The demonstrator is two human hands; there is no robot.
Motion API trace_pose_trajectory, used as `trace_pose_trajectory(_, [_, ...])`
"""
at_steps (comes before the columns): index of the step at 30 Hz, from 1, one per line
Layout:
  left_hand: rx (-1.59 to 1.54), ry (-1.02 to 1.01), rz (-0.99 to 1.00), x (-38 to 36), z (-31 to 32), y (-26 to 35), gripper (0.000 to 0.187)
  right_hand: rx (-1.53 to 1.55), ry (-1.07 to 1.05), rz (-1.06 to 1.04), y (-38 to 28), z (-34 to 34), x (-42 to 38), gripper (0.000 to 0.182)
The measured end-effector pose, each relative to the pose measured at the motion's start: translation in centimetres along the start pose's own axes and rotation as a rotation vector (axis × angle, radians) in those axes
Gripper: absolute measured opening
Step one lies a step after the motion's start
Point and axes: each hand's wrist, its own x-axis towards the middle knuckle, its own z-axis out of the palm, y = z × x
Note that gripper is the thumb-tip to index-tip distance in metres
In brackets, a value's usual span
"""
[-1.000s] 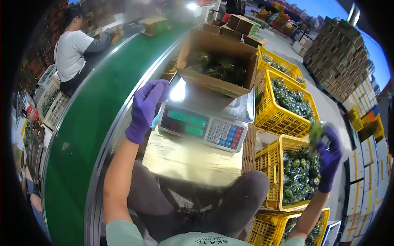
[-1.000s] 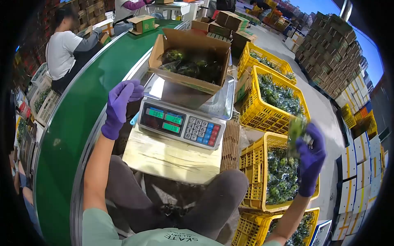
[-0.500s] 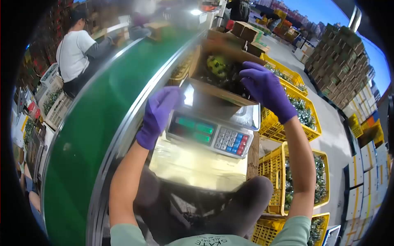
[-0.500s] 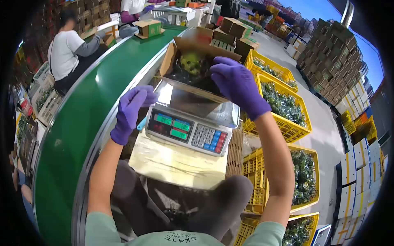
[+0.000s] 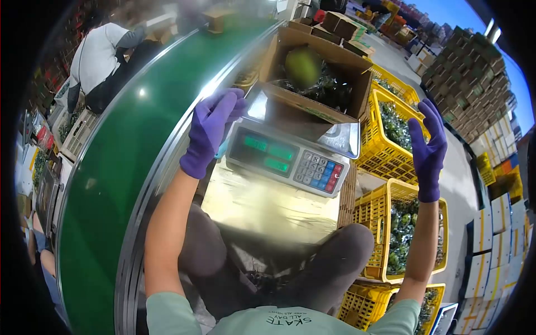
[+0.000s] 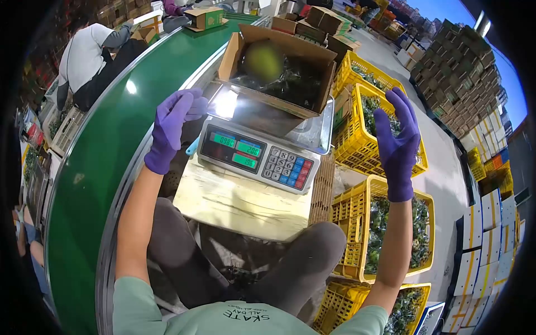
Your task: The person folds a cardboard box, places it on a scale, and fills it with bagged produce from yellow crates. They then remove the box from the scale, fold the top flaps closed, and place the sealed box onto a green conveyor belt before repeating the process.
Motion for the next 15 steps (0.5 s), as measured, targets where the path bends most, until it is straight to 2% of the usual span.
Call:
trace_pose_trajectory(12, [0.046, 0.037, 0.008, 0.3, -0.4, -0.5, 0.031, 0.002, -0.094, -0.088, -3.0, 3.8, -0.1, 0.041])
trace_pose_trajectory(15, [0.026, 0.028, 0.004, 0.2, -0.2, -0.4, 0.031, -0.006, -0.079, -0.219, -4.8, 5.0, 0.8, 0.038])
